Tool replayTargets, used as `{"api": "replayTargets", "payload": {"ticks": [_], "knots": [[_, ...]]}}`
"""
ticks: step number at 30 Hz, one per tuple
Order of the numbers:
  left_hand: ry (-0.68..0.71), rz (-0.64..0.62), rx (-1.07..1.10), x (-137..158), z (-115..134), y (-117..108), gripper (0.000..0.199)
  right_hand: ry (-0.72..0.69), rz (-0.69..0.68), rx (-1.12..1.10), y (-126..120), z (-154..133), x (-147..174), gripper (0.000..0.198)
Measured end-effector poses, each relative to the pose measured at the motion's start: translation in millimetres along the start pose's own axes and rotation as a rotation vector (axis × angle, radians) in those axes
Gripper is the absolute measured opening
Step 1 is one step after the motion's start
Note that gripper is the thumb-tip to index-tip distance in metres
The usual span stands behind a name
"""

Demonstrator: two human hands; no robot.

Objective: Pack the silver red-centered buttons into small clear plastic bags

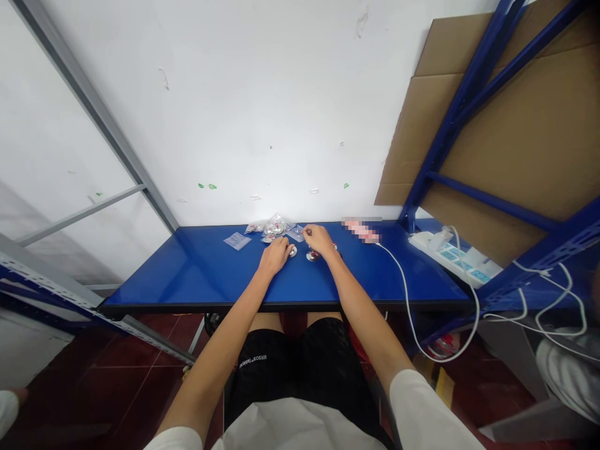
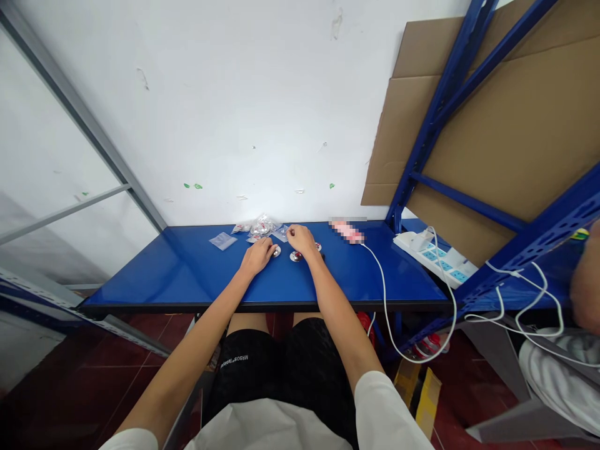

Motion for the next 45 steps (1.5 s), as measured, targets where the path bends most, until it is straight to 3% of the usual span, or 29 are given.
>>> {"api": "replayTargets", "payload": {"ticks": [4, 10, 13, 18, 25, 31, 39, 45], "knots": [[0.037, -0.009, 0.005, 0, 1, 5, 0.024, -0.074, -0.028, 0.041, 8, -7, 2, 0.024], [0.154, -0.106, 0.041, -11, -9, 11, 0.024, -0.404, -0.168, 0.226, 11, -5, -15, 0.018], [0.218, -0.147, 0.052, -26, -15, 12, 0.024, -0.383, -0.09, 0.176, -1, 5, -30, 0.02], [0.344, -0.081, 0.127, -53, -14, 17, 0.025, -0.294, 0.0, 0.112, -11, 20, -34, 0.019], [0.177, 0.048, 0.312, -63, -27, 7, 0.026, -0.249, -0.074, 0.043, -14, 35, -23, 0.015], [0.039, 0.133, 0.346, -58, -46, -12, 0.014, -0.289, -0.119, 0.078, 0, 22, -22, 0.018], [0.004, 0.084, 0.345, -68, -95, -28, 0.013, -0.313, -0.176, 0.126, 20, 2, -16, 0.026], [-0.009, 0.085, 0.344, -69, -118, -31, 0.016, -0.284, -0.202, 0.154, 19, 3, -16, 0.013]]}}
Point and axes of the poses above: each hand's wrist, its own x-axis away from the middle knuckle, its own y-axis out of the palm, z = x × y, the point moved 6 cm from there along -x, towards the middle knuckle, and after that the axes turned 4 degrees about x, right-handed, at the moved point
